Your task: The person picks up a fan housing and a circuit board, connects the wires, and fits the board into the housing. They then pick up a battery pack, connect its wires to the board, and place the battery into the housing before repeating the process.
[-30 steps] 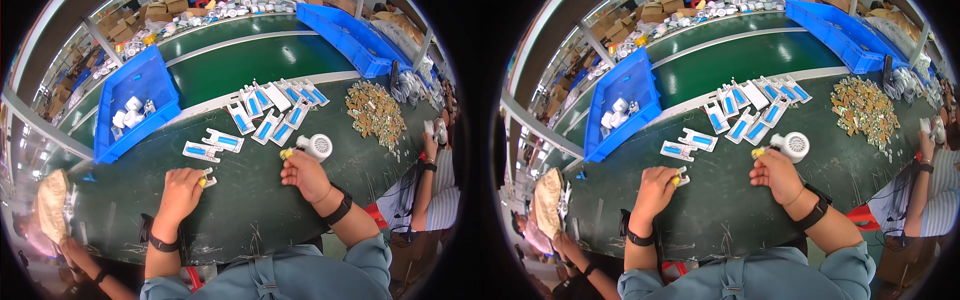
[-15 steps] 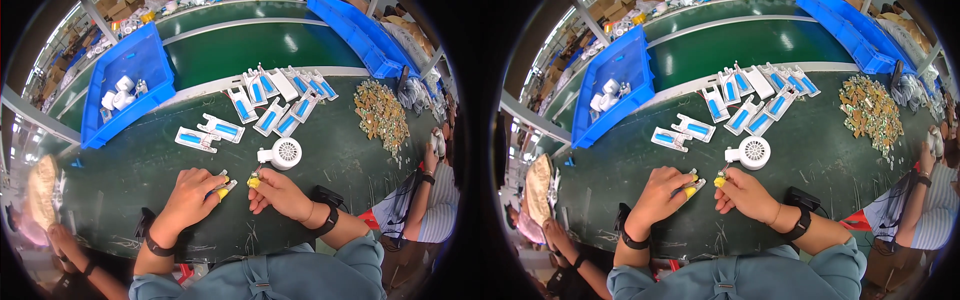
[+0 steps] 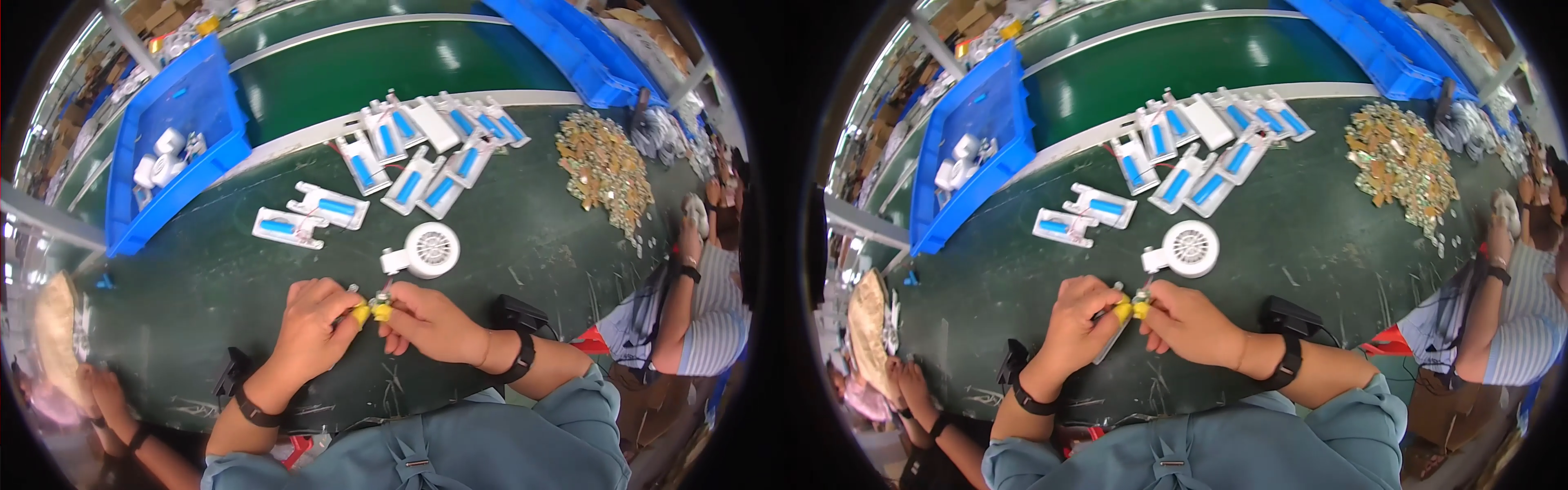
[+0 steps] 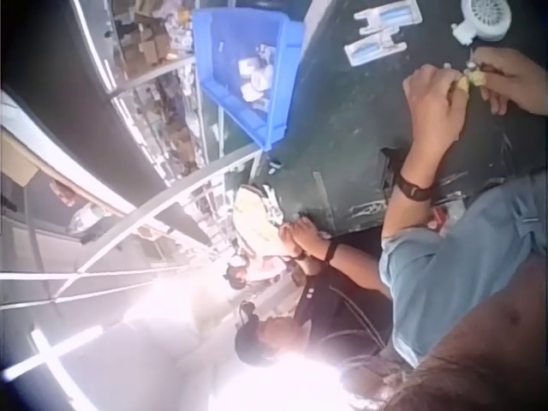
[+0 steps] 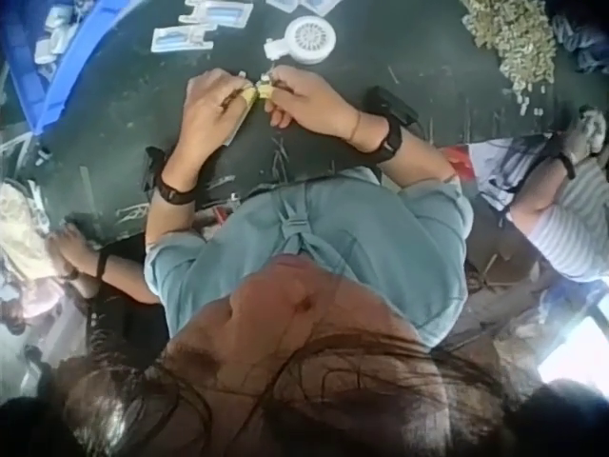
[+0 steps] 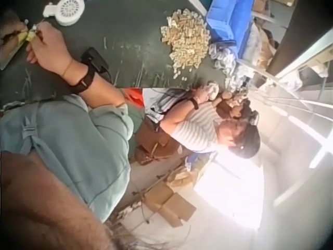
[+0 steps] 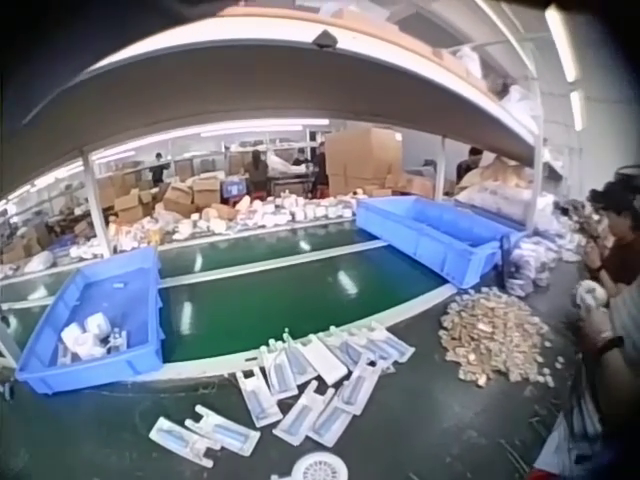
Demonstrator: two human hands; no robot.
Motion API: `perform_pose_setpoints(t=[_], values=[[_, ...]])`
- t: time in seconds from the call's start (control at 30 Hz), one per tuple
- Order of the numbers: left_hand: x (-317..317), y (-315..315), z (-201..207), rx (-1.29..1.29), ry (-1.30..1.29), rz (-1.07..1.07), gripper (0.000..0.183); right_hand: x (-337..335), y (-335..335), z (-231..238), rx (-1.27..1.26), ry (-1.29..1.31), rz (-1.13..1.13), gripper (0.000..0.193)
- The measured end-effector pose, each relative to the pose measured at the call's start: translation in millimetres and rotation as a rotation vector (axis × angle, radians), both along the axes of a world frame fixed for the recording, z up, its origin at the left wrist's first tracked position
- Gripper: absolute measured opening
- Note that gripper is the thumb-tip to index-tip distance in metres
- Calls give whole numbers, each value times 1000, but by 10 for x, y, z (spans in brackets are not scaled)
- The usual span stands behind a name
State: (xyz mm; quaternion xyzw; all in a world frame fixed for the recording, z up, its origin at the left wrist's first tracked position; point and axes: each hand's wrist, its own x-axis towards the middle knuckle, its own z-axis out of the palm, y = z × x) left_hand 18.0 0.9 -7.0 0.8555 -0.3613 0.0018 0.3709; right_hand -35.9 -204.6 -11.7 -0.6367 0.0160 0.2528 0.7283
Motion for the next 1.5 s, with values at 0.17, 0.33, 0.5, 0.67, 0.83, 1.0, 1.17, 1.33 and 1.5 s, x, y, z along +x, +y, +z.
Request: perform_pose_setpoints(t=[0.17, 0.33, 0.5, 0.67, 0.83, 1.0, 1.17, 1.33, 1.5], values=[[-61, 19, 53, -94, 13, 68, 26, 9, 17, -44, 69, -17, 9, 17], [-80, 26, 56, -99, 194, 12, 25, 7, -42, -32, 152, 39, 26, 18], [-65, -2, 23, -133, 40, -88, 33, 27, -83, 10, 230, 179, 77, 17], [-61, -40, 106, -30, -315, -166, 34, 47, -91, 59, 247, 183, 55, 18], [-111, -35, 112, 39, -450, -152, 33, 47, -69, 61, 250, 203, 38, 19], [-158, -65, 92, 33, -452, -84, 33, 61, -78, 66, 298, 236, 39, 16], [-214, -66, 42, -16, -287, -9, 31, 53, -71, 80, 248, 145, 21, 13], [-217, 6, 26, -229, 672, 33, 18, 43, -67, 81, 182, 85, 48, 12], [-151, 56, 10, -403, 1045, 10, 17, 5, -54, 41, 171, 32, 63, 14]])
